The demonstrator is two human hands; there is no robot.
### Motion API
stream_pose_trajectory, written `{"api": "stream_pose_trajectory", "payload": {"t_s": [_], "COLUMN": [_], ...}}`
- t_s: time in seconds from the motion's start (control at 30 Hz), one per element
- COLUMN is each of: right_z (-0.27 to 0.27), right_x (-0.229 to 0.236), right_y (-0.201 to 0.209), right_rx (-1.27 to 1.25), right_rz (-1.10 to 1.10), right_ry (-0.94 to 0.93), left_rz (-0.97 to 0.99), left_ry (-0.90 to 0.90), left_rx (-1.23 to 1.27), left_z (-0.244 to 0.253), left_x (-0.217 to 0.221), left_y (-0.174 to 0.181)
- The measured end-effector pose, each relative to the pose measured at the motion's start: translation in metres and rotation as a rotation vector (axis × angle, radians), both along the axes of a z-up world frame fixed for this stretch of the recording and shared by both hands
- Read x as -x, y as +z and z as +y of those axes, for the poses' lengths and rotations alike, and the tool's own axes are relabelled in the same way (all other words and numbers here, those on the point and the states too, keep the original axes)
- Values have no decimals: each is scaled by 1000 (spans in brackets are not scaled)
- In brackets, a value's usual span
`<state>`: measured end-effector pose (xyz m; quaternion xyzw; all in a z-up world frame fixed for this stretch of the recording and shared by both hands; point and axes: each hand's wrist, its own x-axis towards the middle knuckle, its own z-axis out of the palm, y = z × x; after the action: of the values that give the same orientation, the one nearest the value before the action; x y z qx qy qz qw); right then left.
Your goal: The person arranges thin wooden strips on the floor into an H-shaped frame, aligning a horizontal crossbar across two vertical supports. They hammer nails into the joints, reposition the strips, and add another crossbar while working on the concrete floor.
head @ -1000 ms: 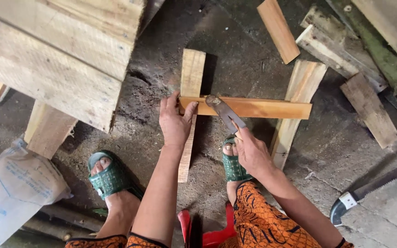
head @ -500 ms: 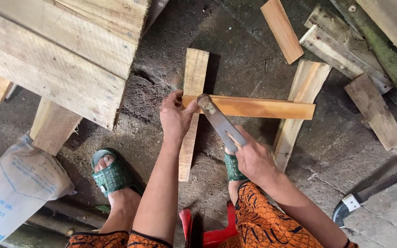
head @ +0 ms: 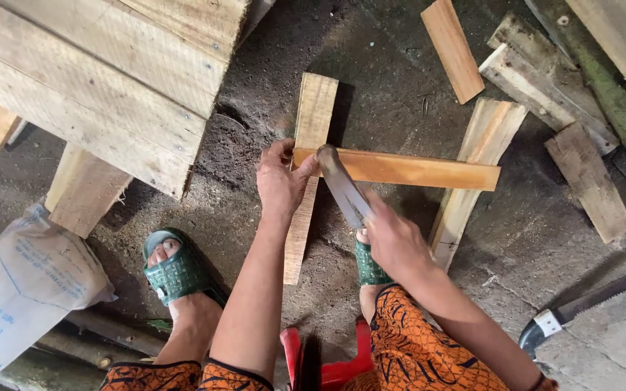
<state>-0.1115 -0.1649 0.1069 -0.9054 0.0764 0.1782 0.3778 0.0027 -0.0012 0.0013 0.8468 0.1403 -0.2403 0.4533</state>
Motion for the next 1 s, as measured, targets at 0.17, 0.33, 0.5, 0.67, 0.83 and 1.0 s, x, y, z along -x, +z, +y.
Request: {"api": "stream_pose_trajectory", "payload": {"t_s": [0.17,0.33,0.5,0.67,0.83,1.0], "right_z": [-11,-36,-109,-172,-191,-161], "right_x": [31,66,163,209,241,125], "right_y": [-26,-34,-91,-111,-135,-45], "right_rx": [69,-53,538,599,778,451], "right_rz": [-7,9,-180,-137,-24,-8], "right_ry": [-142,-445,-755,-838,-785,-655], "left_rz": [30,20,11,17,69,41], "left_ry": [27,19,-2,-21,-27,-115], "left_rx": [4,9,-13,-25,30,77], "left_z": [1,-2,-6,-9,-17,-27], "left_x": [1,0,-4,-3,-5,0], "left_y": [-3,-6,5,11,38,63]}}
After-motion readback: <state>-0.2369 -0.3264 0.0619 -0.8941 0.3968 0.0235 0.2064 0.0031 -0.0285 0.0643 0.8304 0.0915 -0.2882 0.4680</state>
